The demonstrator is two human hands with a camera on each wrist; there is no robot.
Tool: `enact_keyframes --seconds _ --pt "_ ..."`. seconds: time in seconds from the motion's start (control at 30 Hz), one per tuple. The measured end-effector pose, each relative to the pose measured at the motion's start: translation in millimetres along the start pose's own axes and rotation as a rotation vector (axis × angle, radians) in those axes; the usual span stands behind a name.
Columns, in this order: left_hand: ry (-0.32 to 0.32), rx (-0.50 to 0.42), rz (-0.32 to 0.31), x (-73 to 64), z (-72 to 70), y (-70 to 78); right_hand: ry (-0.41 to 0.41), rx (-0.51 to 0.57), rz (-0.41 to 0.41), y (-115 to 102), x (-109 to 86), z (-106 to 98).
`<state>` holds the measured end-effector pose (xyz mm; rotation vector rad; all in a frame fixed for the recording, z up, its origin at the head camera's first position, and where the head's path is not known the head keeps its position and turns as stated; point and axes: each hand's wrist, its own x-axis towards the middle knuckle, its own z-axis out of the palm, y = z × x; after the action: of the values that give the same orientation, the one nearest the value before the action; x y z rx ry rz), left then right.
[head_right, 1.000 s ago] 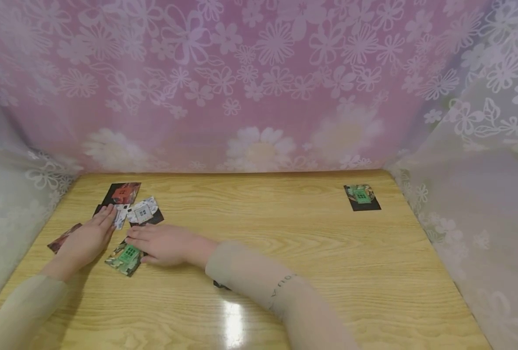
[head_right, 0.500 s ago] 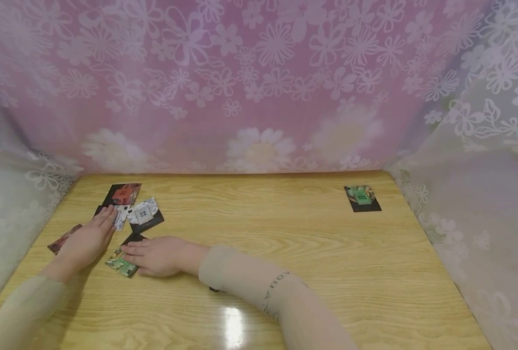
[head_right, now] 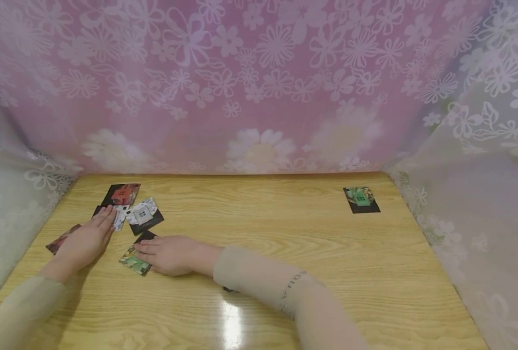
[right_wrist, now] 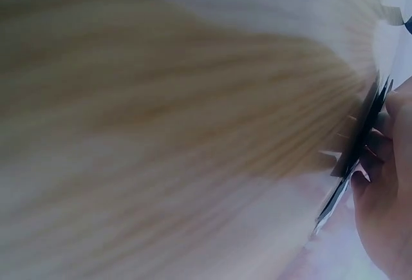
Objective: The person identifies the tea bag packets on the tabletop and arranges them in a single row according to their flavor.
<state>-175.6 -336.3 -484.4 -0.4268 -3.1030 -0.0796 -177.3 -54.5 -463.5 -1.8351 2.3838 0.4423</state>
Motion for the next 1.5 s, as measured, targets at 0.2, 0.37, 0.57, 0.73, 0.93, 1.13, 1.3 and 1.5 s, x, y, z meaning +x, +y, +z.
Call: enact_keyframes --seconds 0.2,0.37,0.57,0.73,0.93,1.13,1.3,1.5 --pt "0.012 0.002 0.017 0.8 -1.0 -1.7 0.020 -0.009 0.013 3.8 -14.8 6.6" --pt "0.010 0.004 0.023 1.8 -1.5 -1.9 0.025 0.014 0.023 8.2 -26.8 12.5" --pt "0.002 0.007 0.021 1.2 -3.1 -1.6 0.015 0.056 0.051 14.5 -41.3 12.9" --pt "0.004 0.008 0.022 0.5 -3.8 -1.4 0.054 0.050 0.046 18.0 -45.8 7.3" --pt "0.009 0.005 0.024 0.7 -3.9 -0.4 0.091 0.048 0.036 21.7 -39.4 6.5" --pt "0.006 -0.002 0.021 1.5 -2.2 0.1 0.040 0.033 0.026 25.4 -31.4 14.9" --pt "0.009 -0.006 0.023 1.2 -0.8 0.6 0.015 0.044 0.037 27.0 -31.1 17.8" --pt "0.010 -0.009 0.024 -0.4 -1.2 0.0 0.017 0.073 0.102 39.1 -42.6 23.6"
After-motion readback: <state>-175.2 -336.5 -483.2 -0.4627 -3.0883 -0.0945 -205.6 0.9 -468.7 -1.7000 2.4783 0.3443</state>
